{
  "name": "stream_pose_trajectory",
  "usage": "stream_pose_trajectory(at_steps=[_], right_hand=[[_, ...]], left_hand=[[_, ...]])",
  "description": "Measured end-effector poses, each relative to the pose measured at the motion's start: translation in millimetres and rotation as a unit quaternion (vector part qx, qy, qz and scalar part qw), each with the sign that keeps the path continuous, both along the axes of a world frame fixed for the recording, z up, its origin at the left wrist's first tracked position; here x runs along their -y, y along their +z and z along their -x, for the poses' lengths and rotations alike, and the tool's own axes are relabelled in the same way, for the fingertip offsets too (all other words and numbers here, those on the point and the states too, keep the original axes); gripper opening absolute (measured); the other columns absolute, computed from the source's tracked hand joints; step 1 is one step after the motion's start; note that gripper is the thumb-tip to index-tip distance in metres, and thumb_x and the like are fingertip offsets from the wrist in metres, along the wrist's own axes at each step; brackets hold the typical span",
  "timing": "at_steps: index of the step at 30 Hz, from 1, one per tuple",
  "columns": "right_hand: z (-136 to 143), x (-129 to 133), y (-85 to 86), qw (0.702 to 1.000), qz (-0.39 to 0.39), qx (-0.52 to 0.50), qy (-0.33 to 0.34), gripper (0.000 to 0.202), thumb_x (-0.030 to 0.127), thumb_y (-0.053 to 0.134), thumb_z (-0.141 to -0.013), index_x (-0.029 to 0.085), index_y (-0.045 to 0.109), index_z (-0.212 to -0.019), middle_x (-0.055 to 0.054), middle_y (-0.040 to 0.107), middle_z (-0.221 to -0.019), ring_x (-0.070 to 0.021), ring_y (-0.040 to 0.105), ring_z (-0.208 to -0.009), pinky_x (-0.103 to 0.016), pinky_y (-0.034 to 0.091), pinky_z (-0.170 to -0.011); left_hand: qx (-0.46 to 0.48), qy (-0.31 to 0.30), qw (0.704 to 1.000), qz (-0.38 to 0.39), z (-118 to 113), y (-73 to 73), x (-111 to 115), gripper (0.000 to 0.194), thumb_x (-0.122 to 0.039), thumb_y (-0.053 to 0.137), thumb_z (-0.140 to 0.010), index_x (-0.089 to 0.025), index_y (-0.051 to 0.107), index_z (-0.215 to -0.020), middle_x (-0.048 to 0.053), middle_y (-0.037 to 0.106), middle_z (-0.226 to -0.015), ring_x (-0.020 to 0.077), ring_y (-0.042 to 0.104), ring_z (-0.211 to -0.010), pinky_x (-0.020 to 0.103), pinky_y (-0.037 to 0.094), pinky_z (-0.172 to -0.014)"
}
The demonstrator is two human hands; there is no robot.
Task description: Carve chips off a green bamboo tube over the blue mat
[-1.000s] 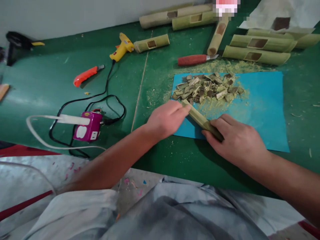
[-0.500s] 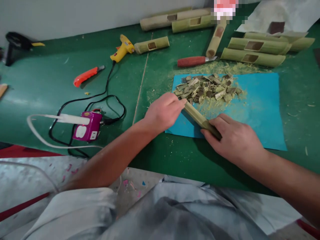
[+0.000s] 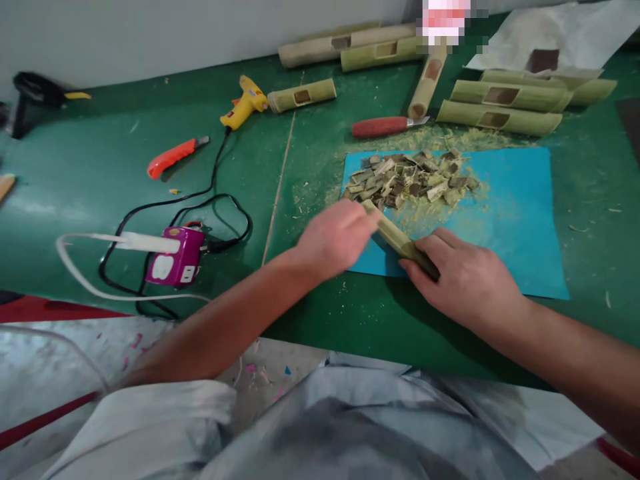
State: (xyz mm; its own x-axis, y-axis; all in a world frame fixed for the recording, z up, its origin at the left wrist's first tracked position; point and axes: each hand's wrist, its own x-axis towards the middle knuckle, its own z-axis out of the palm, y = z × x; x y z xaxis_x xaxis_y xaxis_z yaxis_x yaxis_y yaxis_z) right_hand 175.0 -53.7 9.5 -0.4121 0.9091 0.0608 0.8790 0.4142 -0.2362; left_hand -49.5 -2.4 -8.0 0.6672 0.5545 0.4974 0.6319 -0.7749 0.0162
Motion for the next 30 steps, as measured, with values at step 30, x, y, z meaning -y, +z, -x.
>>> stream_pose_trajectory(at_steps=[30], right_hand=[[1.5, -2.0, 2.6, 0.999, 0.042, 0.000, -0.017, 0.029, 0.040, 0.049, -0.093, 0.016, 0.060, -0.082, -0.005, 0.061, -0.081, -0.0138, 0.049, -0.062, -0.031, 0.023, -0.055]], left_hand=[[0.022, -0.006, 0.999, 0.029, 4.2, -1.6, 0.5, 0.028, -0.027, 0.042, -0.102, -0.014, 0.066, -0.102, 0.004, 0.061, -0.078, 0.0135, 0.055, -0.073, 0.026, 0.047, -0.069]])
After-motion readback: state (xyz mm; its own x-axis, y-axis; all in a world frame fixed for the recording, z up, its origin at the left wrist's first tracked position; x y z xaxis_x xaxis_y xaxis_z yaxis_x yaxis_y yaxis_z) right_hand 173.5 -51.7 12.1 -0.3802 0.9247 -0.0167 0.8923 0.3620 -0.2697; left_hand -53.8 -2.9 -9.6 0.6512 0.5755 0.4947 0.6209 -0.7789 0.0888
